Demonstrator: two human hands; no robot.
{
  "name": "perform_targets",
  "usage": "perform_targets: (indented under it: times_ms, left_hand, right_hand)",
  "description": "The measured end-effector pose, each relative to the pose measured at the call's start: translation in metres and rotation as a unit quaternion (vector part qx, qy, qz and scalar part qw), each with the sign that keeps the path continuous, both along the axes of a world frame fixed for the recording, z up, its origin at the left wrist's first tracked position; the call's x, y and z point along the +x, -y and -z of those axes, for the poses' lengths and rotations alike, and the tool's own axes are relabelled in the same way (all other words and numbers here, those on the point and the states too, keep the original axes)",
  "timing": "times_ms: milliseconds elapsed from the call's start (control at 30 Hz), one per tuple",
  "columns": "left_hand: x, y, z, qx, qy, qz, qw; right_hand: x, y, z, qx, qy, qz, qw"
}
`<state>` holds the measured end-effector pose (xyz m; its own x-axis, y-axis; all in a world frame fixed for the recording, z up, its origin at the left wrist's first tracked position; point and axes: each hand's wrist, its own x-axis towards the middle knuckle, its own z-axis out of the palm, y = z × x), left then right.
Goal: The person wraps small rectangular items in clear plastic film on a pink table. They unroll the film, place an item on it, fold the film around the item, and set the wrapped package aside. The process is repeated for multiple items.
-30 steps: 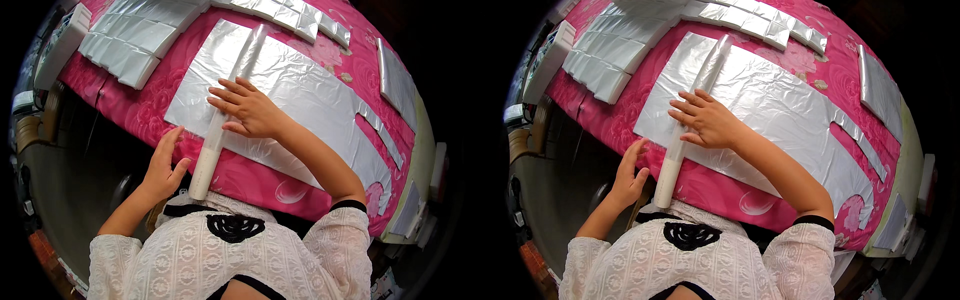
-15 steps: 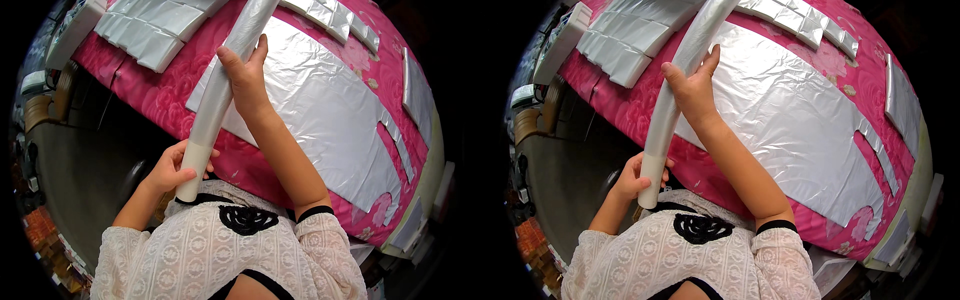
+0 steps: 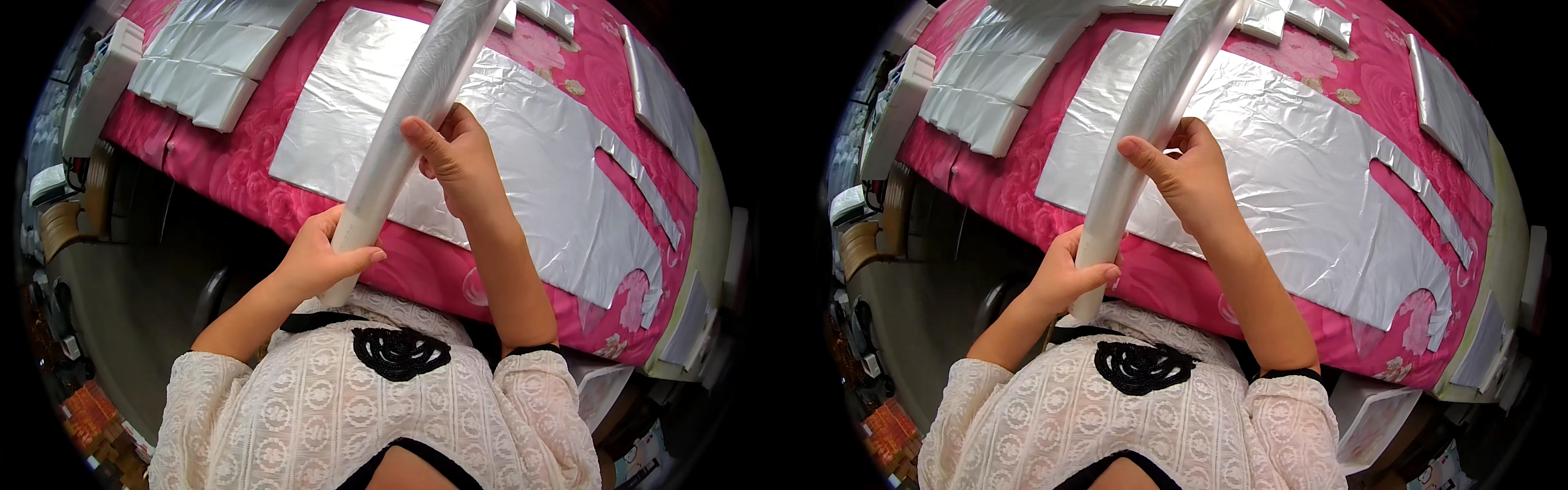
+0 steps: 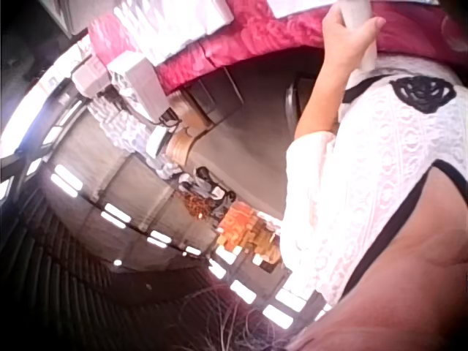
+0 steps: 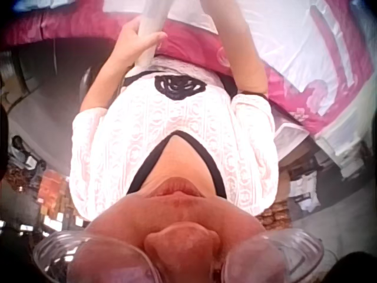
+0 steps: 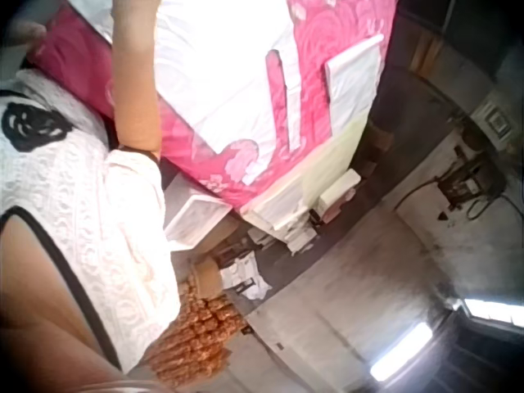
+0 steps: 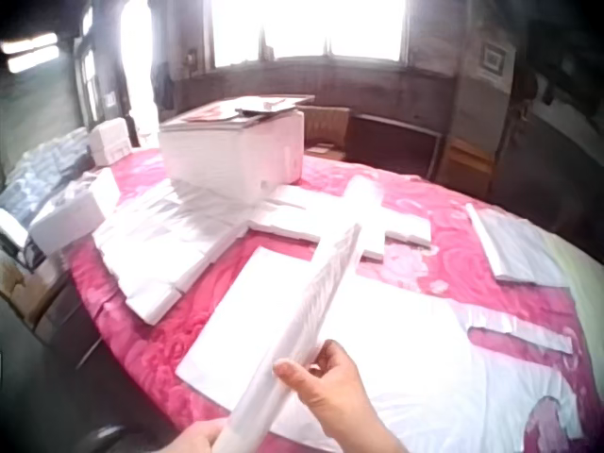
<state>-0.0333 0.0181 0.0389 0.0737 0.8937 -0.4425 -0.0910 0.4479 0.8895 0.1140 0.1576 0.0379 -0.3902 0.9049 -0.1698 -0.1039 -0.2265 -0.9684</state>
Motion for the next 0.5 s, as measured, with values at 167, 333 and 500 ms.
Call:
perform_targets:
  times_ms: [167, 333, 500]
  left_hand:
    - [0.011, -0.005, 0.000, 0.019, -0.008, 0.011, 1.000]
    - [0.017, -0.006, -0.001, 0.023, -0.011, 0.030, 0.999]
    - [0.023, -0.007, -0.003, 0.038, -0.021, 0.024, 0.999]
  right_hand:
    - [0.026, 0.006, 0.006, -0.072, -0.117, -0.046, 0.989]
    - [0.039, 0.012, 0.014, -0.086, -0.162, -0.049, 0.982]
    - [0.045, 0.020, 0.020, -0.082, -0.164, -0.036, 0.982]
